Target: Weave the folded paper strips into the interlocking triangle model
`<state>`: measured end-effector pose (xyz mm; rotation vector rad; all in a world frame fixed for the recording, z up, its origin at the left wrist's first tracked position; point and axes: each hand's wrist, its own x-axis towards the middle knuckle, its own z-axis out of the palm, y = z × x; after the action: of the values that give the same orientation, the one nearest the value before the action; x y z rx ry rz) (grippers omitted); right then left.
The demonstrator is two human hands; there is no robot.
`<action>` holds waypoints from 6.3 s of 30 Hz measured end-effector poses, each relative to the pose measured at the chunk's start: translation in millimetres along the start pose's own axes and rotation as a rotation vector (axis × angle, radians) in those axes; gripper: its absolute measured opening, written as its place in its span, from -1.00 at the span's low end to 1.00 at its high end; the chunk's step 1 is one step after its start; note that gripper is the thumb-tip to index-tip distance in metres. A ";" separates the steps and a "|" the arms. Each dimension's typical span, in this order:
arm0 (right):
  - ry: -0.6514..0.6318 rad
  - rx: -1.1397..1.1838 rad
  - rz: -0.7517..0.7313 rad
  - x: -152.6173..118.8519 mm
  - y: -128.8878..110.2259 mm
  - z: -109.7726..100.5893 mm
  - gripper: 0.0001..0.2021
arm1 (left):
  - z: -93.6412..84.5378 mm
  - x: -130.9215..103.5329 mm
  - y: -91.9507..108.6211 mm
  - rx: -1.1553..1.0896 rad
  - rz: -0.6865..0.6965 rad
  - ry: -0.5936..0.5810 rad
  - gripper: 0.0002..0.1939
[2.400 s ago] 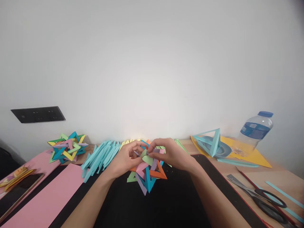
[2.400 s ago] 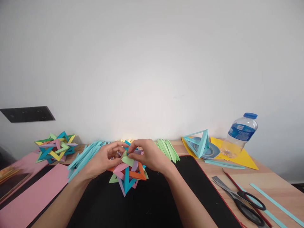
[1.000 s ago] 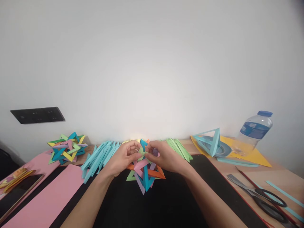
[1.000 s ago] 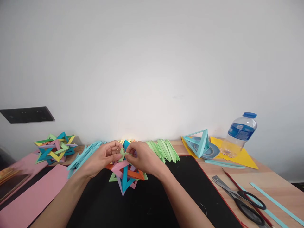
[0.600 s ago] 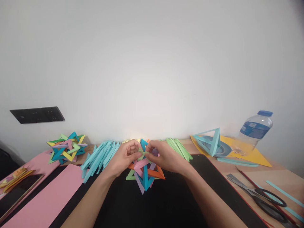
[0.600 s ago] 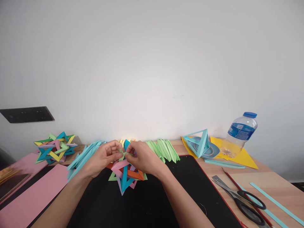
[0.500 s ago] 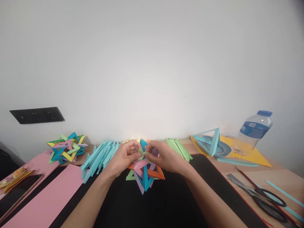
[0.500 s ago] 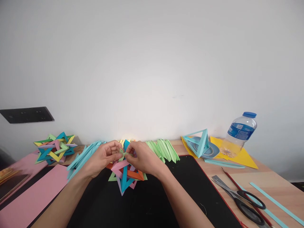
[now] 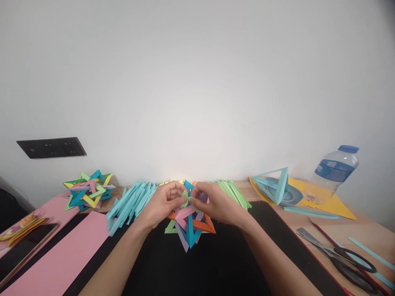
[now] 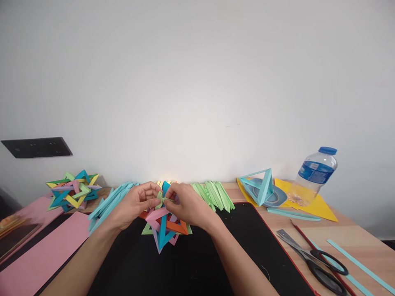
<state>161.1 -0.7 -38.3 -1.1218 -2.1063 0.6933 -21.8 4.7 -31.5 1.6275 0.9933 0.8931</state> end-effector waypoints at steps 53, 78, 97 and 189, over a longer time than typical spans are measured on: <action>0.010 0.169 -0.046 3.4 0.8 -4.1 -0.62 | -5.8 2.3 -3.0 -0.105 -0.097 0.125 -0.62; 0.088 0.268 -0.043 6.8 5.4 5.8 -0.68 | -5.4 5.0 -8.7 -0.168 -0.092 0.126 -0.65; 0.101 0.279 0.048 8.7 4.4 6.5 -0.86 | -7.4 3.7 -9.1 -0.146 -0.109 0.135 -0.68; 0.034 0.170 0.077 3.7 10.2 -10.2 -0.79 | 20.5 -19.8 4.3 1.134 0.345 0.391 -0.74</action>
<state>172.4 9.1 -37.7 -1.1163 -1.9445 0.8660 -10.3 -21.7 -34.0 2.6890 1.7011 0.9484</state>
